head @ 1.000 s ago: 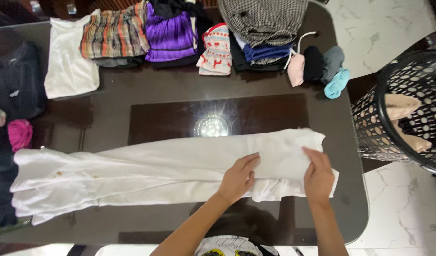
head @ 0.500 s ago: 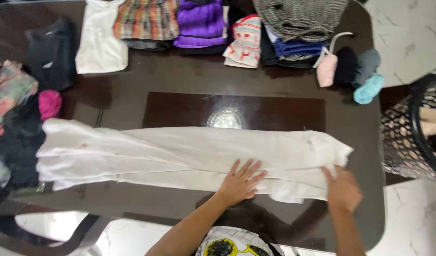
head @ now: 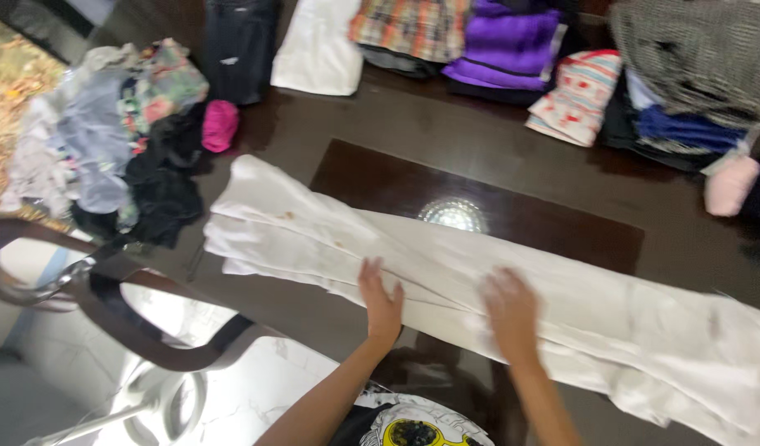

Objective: The person folds a white shirt and a black garment on a glass table. They smooth the fabric, fold the sleeves and body, and place the folded items into a pile. The person also moves other folded clothes aside to make space.

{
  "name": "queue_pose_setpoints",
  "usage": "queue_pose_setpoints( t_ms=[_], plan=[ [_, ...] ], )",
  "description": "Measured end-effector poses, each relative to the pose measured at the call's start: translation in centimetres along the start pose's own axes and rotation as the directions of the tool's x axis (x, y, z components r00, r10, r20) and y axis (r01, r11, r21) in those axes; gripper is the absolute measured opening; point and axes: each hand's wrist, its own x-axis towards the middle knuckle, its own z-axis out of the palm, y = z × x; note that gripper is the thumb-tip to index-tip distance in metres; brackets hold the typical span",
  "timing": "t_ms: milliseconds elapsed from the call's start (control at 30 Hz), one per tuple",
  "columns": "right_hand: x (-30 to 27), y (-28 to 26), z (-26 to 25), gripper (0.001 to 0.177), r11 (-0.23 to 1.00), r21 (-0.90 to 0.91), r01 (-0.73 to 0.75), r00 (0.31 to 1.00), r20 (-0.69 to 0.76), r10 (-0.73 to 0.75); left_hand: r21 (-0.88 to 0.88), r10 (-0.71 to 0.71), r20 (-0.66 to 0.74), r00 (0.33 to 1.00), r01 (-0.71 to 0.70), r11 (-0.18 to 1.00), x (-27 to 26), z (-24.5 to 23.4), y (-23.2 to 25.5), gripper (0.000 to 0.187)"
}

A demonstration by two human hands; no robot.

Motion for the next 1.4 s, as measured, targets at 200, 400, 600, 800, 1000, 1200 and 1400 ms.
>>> queue_pose_setpoints(
  t_ms=[200,400,600,800,1000,1200,1400],
  plan=[
    [6.6,-13.8,3.7,0.062,0.987,0.158,-0.017,0.919,0.392,-0.047,-0.559,-0.503,-0.206,0.84,0.321,0.765,10.6,-5.3,-10.0,0.065],
    [8.3,-16.1,5.4,0.072,0.986,-0.031,-0.163,0.804,0.575,0.151,-0.775,-0.726,0.026,0.688,0.472,0.42,22.6,-11.9,-15.2,0.059],
    [9.0,-16.6,5.3,0.079,0.964,-0.03,-0.264,0.76,0.609,0.227,-0.955,-0.529,0.252,0.81,0.297,-0.001,30.0,-14.6,-18.6,0.051],
    [12.6,-17.6,6.9,0.053,0.922,-0.114,-0.37,0.757,0.538,0.371,-0.899,-0.479,0.432,0.764,0.406,-0.165,31.4,-13.7,-22.8,0.048],
    [22.1,-22.8,14.4,0.05,0.913,0.326,-0.246,0.958,0.226,0.178,-0.864,-0.303,0.501,0.811,0.486,-0.129,27.4,-16.0,-21.1,0.056],
    [28.1,-29.4,16.9,0.025,0.87,-0.037,-0.492,0.783,0.419,0.46,-0.745,-0.227,0.659,0.717,0.58,-0.33,27.6,-19.7,-16.2,0.083],
    [24.7,-33.3,14.2,0.023,0.918,0.391,-0.062,0.807,0.56,-0.184,-0.762,-0.387,0.645,0.66,0.511,-0.398,27.9,-22.6,-14.2,0.093]
  ],
)
